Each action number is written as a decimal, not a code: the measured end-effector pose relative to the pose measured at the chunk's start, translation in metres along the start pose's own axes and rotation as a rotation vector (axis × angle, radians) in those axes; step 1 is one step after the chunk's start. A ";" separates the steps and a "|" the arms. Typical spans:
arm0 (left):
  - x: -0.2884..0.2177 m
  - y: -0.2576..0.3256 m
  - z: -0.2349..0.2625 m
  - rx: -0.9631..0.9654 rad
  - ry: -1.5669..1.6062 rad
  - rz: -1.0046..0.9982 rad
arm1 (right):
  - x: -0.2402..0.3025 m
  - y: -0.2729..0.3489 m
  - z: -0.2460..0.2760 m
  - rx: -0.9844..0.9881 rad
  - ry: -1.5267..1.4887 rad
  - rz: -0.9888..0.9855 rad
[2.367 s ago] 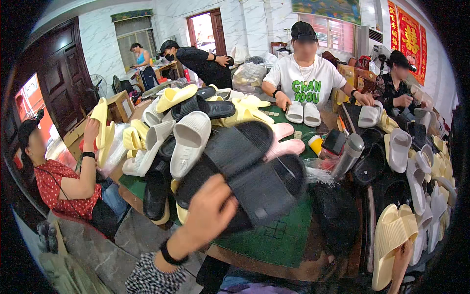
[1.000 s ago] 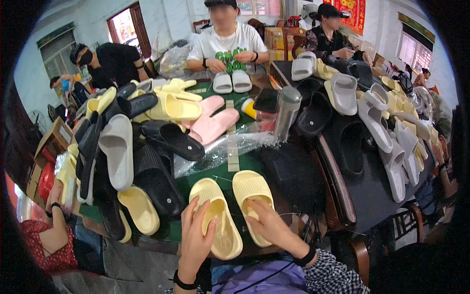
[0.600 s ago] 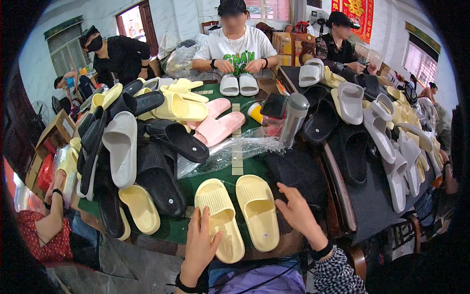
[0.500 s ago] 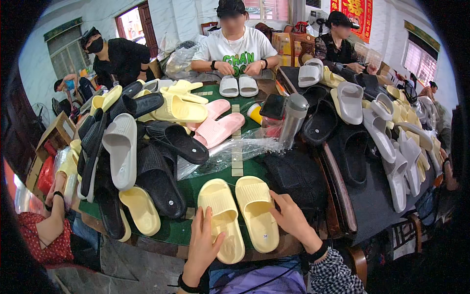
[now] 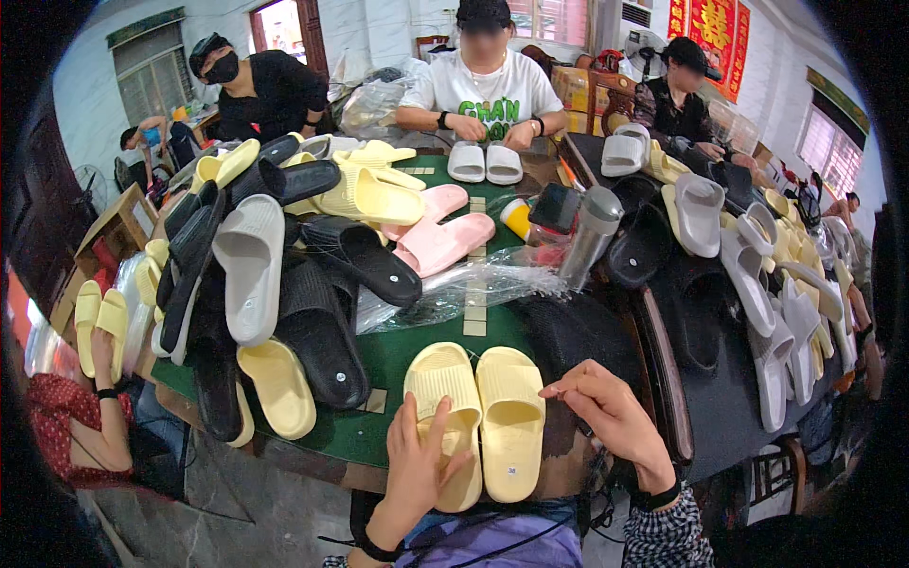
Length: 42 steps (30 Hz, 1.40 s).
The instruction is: Checking and organizing rubber sandals at a manufacturing table.
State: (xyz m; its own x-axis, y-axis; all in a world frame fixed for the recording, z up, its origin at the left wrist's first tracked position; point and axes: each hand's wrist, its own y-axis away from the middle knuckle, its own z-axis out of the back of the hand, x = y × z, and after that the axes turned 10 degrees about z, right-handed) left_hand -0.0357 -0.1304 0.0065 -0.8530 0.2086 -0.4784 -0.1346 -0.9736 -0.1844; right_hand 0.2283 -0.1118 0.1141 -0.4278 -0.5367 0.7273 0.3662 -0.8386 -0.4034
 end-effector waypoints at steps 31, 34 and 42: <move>-0.001 -0.001 -0.016 -0.118 0.008 -0.015 | -0.119 -0.063 -0.005 -0.771 -0.512 -0.390; -0.001 -0.001 -0.016 -0.092 0.025 -0.024 | -0.158 -0.065 -0.011 -0.511 0.054 -0.326; -0.001 -0.001 -0.017 -0.057 0.050 -0.046 | -0.172 -0.102 -0.002 -0.290 0.250 -0.300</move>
State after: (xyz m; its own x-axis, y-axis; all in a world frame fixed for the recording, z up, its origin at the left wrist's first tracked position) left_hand -0.0265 -0.1283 -0.0071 -0.8202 0.2590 -0.5100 -0.1430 -0.9561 -0.2556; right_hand 0.2626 0.0659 0.0286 -0.6775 -0.2440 0.6939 -0.0334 -0.9322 -0.3604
